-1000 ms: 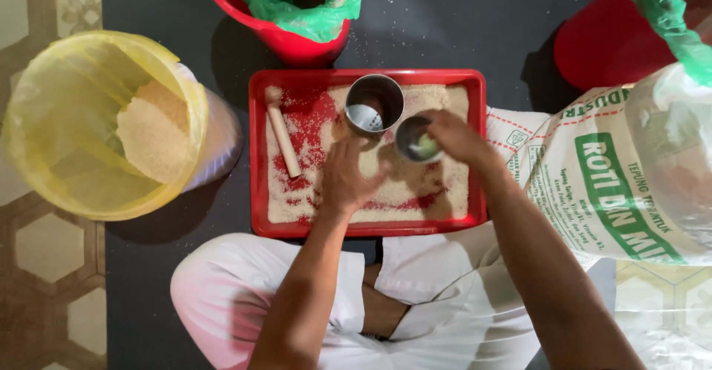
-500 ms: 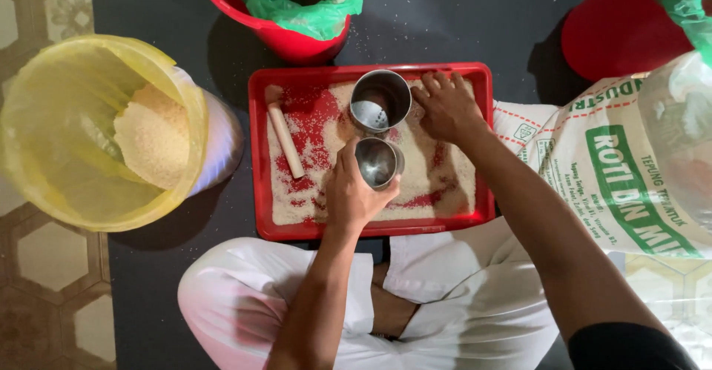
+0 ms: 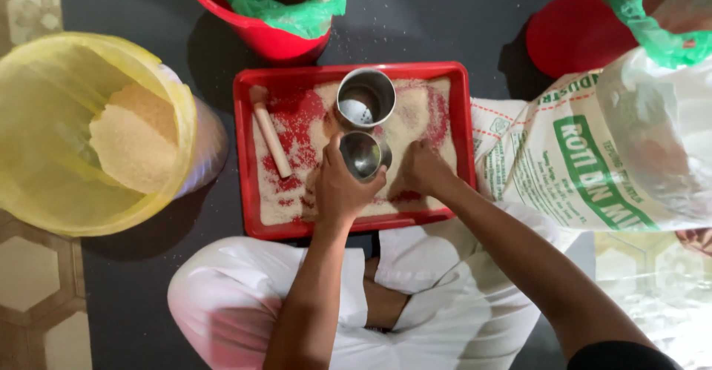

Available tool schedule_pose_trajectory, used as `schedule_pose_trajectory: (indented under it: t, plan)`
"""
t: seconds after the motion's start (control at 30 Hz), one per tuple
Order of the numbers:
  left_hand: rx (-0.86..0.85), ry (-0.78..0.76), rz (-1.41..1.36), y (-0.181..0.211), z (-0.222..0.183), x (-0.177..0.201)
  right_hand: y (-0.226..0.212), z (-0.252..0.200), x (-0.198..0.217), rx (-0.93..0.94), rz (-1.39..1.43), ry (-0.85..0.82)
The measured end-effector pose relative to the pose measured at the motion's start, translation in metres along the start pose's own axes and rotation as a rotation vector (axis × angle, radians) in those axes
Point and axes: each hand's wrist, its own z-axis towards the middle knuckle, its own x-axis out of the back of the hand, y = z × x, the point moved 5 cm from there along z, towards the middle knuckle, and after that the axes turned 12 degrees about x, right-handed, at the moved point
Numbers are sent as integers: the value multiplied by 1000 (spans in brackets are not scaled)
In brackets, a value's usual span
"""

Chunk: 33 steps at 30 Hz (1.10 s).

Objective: A person uses metal cups to measure and transfer grain from a tray into various buckets and bins.

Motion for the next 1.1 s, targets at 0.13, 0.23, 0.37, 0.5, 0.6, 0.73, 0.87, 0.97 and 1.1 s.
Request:
schedule_pose_trajectory:
  t: [0.13,0.23,0.37,0.5,0.6,0.73,0.87,0.97,1.1]
  plan:
    - [-15,20,-39,-1,-2,5,40,-21,-46,474,-529,392]
    - [-68,111,-57,-1,-4,7,-8,-60,19,-681,305,-64]
    - [-117,207,-52,-1,-9,14,6,-34,-44,-594,371,58]
    - [-118,260,-40,-5,-14,18,-19,-25,-37,-413,325,112]
    - [-21,130,-107,-1,-17,32,70,13,-100,90,-1021,829]
    - [1,119,-79,1,-21,32,72,44,43,-286,-144,306]
    - [27,24,-52,4,-20,26,72,65,47,-171,54,222]
    - [-26,51,-30,-2,-22,22,78,87,-30,-14,-91,250]
    - [-135,157,5,-7,-19,9,4,35,11,142,212,306]
